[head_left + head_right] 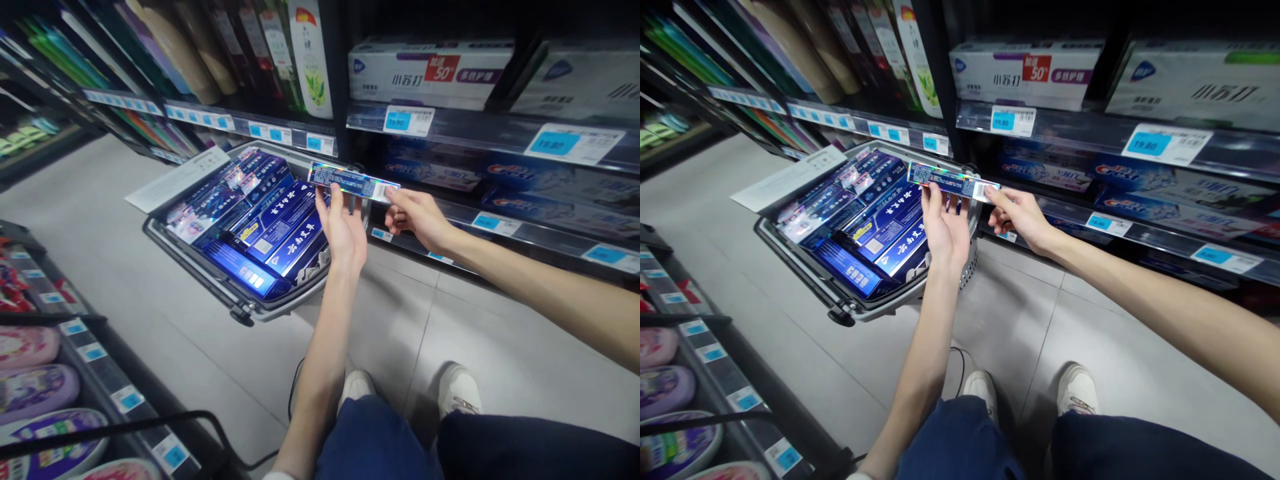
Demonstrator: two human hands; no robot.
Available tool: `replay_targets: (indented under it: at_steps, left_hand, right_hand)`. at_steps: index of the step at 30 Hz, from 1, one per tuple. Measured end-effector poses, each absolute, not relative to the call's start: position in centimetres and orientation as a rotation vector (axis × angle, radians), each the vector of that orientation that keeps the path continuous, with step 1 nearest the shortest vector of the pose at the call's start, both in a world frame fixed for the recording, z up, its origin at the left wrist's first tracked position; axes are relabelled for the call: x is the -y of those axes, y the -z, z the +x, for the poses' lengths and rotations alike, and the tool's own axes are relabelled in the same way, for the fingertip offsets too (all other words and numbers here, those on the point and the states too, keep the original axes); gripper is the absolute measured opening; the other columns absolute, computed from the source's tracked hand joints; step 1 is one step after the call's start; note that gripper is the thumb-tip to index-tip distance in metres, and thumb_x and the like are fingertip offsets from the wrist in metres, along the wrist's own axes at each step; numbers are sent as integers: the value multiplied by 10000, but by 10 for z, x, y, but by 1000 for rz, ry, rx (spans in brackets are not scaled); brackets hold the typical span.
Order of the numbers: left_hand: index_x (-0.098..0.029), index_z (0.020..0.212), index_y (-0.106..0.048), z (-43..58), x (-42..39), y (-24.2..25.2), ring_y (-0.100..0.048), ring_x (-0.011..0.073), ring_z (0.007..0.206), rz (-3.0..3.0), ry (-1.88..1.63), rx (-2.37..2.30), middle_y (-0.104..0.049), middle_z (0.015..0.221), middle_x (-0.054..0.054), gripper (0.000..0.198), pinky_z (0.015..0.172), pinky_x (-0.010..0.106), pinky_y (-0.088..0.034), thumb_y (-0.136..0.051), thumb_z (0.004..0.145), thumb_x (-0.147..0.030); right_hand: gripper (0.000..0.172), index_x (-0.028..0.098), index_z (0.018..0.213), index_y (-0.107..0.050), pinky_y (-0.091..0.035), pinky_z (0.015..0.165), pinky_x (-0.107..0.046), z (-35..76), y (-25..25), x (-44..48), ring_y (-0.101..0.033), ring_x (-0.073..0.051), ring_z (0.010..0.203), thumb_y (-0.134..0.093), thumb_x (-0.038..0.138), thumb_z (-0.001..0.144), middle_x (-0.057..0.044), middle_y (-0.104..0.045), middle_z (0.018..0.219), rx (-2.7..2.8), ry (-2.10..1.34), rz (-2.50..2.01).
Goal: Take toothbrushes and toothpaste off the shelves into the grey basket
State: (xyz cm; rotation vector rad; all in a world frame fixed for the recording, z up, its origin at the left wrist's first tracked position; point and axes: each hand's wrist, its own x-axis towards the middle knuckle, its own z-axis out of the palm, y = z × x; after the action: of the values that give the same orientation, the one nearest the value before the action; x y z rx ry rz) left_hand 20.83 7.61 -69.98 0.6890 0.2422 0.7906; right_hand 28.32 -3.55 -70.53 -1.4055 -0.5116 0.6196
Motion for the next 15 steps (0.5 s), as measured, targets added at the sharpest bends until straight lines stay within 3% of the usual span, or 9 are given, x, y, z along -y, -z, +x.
replay_targets:
  at_steps: [8, 15]
  left_hand:
    - [-393, 1463, -397, 208, -76, 700, -512, 224, 1340, 682, -782, -230, -523, 1475, 44, 603, 1129, 421, -412, -645, 921, -484]
    - [-373, 1416, -472, 208, -78, 701, -526, 215, 1327, 707, -789, -236, -560, 1436, 46, 499, 1109, 400, -431, -574, 950, -523]
  right_hand:
    - [519, 182, 862, -630, -451, 432, -204, 285, 706, 37, -577, -107, 487, -723, 679, 743, -23, -656, 642, 513, -632, -1400]
    - [554, 206, 965, -634, -512, 453, -247, 285, 699, 40, -669, -175, 644, -707, 704, 734, -67, -719, 832, 437, -799, -1257]
